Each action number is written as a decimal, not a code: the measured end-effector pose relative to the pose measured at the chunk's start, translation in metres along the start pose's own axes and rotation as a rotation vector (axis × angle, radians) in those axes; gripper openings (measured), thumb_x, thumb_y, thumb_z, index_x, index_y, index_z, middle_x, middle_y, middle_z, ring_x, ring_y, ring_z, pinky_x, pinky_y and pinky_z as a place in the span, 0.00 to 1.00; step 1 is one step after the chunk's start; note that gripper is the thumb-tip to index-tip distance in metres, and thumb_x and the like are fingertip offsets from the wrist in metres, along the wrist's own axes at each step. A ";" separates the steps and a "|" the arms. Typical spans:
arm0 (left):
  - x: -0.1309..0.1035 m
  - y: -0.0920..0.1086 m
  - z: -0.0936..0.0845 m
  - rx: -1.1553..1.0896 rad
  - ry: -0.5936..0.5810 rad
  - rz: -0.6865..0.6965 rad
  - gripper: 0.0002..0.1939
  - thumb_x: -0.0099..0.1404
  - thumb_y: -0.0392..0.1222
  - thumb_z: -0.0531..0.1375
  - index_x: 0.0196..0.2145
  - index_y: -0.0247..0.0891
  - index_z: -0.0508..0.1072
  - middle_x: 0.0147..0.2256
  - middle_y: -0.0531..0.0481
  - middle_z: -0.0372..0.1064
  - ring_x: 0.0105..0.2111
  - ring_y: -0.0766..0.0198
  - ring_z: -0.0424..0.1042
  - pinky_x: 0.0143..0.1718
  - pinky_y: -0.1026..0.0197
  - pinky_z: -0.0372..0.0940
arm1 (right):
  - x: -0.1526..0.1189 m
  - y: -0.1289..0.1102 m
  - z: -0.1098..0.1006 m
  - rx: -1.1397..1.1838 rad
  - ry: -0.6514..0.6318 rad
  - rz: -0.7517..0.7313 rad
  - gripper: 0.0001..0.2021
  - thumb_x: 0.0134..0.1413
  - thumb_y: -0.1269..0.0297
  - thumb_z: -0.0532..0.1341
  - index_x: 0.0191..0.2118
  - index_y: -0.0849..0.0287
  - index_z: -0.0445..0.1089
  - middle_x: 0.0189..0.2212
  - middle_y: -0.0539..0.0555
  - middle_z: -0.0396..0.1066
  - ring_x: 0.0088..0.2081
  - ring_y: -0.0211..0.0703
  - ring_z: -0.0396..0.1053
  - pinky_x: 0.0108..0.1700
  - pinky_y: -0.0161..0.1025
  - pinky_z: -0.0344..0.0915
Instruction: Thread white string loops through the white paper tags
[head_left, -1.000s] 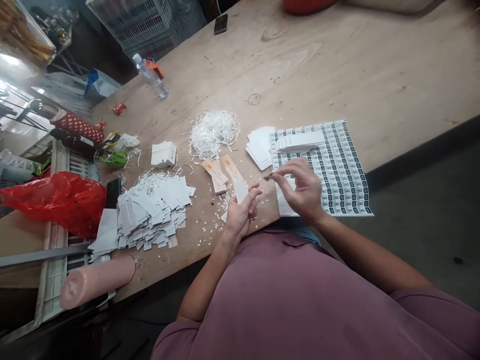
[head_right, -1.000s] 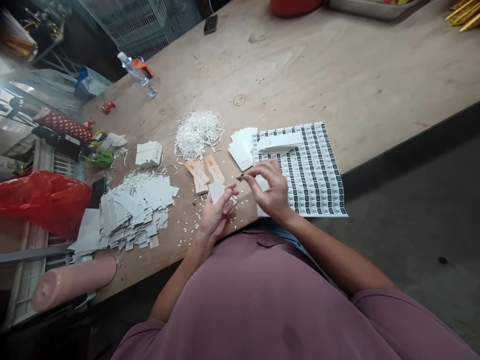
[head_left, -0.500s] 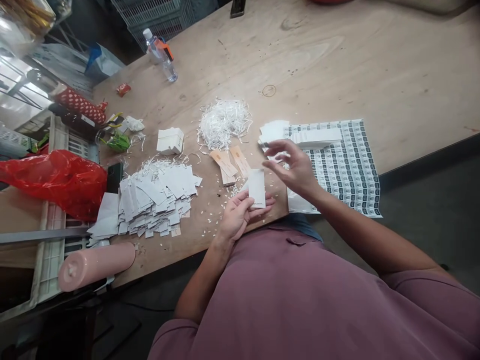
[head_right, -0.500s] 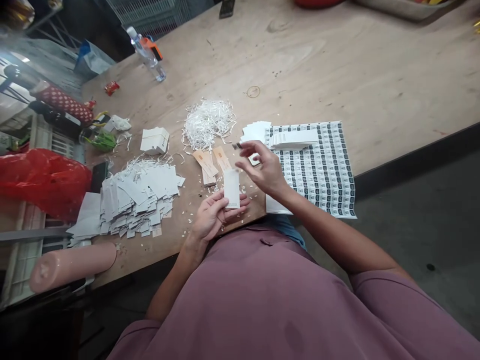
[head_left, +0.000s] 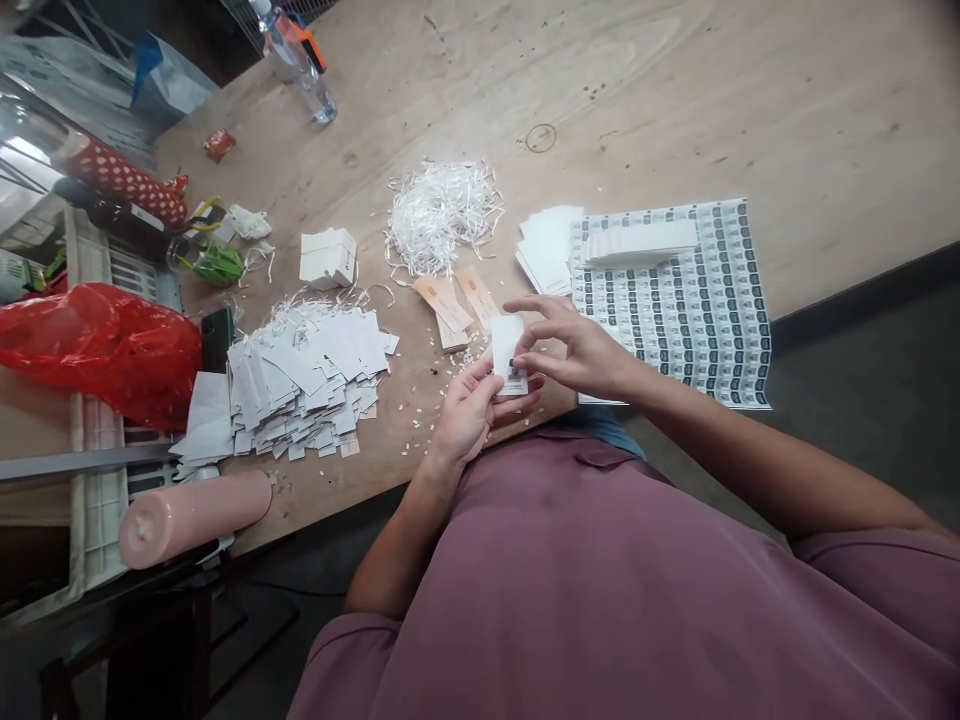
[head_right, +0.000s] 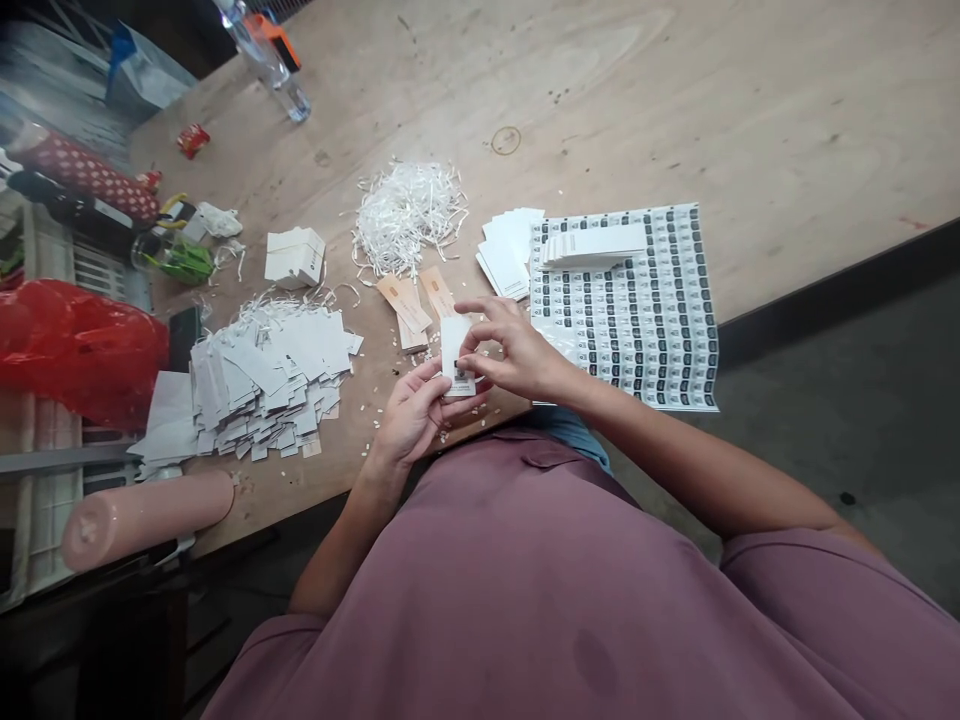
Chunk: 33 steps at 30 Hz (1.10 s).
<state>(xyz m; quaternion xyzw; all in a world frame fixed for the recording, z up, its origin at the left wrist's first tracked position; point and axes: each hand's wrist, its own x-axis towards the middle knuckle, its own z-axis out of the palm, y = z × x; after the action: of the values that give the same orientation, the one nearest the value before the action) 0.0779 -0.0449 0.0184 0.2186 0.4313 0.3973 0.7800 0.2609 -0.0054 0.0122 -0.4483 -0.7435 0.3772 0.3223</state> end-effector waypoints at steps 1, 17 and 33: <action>0.000 0.000 0.001 0.002 0.005 -0.001 0.17 0.56 0.35 0.67 0.44 0.33 0.77 0.39 0.42 0.80 0.47 0.45 0.80 0.52 0.42 0.73 | 0.000 0.001 0.000 -0.006 -0.008 0.001 0.05 0.56 0.64 0.66 0.30 0.53 0.75 0.61 0.55 0.68 0.64 0.60 0.60 0.65 0.65 0.55; -0.001 0.001 0.003 0.023 0.009 0.010 0.17 0.55 0.33 0.64 0.45 0.34 0.78 0.40 0.44 0.80 0.47 0.49 0.79 0.52 0.45 0.74 | 0.004 0.003 0.004 -0.034 -0.023 -0.005 0.05 0.55 0.65 0.66 0.28 0.54 0.76 0.60 0.56 0.69 0.62 0.61 0.61 0.63 0.66 0.55; -0.001 0.000 0.003 -0.013 0.018 0.032 0.14 0.54 0.32 0.64 0.40 0.34 0.78 0.39 0.44 0.79 0.46 0.52 0.78 0.52 0.45 0.73 | 0.004 0.004 0.009 -0.053 0.009 -0.022 0.04 0.54 0.66 0.66 0.29 0.54 0.76 0.59 0.56 0.70 0.62 0.60 0.60 0.63 0.65 0.55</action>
<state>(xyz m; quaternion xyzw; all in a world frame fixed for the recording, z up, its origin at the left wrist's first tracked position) 0.0800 -0.0456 0.0200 0.2169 0.4324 0.4144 0.7708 0.2540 -0.0028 0.0046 -0.4500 -0.7569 0.3517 0.3177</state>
